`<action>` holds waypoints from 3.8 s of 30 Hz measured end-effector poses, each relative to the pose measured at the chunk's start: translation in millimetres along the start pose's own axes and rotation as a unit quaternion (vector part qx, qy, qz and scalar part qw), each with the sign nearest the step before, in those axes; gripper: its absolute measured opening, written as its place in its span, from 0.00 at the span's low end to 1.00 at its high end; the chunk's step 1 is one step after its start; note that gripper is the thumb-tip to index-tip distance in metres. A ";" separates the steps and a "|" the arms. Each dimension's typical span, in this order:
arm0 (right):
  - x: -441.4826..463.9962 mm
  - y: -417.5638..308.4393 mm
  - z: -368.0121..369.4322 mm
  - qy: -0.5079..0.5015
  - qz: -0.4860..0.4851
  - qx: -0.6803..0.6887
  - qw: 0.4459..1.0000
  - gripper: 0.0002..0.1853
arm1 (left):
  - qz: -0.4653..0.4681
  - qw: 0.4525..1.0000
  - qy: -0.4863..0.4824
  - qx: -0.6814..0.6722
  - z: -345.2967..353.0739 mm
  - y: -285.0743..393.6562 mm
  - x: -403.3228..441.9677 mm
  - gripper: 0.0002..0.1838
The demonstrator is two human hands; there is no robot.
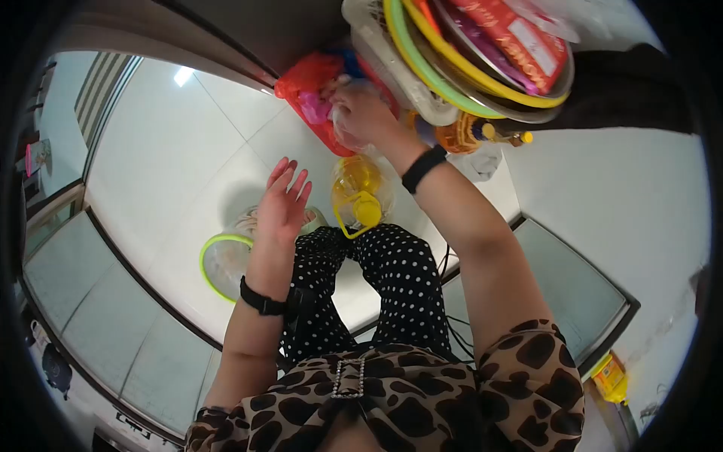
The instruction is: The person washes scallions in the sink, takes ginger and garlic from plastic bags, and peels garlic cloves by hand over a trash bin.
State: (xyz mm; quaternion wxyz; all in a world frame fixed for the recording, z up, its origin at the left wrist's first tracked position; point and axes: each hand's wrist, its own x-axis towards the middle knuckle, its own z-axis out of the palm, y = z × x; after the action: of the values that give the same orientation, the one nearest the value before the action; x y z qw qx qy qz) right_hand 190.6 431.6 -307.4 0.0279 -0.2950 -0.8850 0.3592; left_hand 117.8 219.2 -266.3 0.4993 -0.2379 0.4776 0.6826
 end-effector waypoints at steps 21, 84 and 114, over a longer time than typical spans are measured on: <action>30.1 86.3 174.8 -0.424 -0.001 -0.094 0.901 0.22 | 0.083 0.880 -0.144 0.444 -1.2 27.7 204.8 0.17; -4.2 99.6 37.7 0.086 -0.318 -0.103 0.938 0.13 | 0.091 0.945 -0.305 -0.071 46.7 45.4 147.8 0.17; 8.7 133.6 122.9 0.141 0.086 -0.040 0.985 0.17 | 0.356 0.653 -0.077 0.664 35.2 -45.3 211.4 0.20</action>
State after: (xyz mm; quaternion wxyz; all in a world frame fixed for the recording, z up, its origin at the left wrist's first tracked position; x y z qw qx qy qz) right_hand 218.4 436.1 -486.9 0.1096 -0.4184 -0.8572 0.2796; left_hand 82.3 348.6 -439.4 0.2778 0.3989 0.8112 0.3251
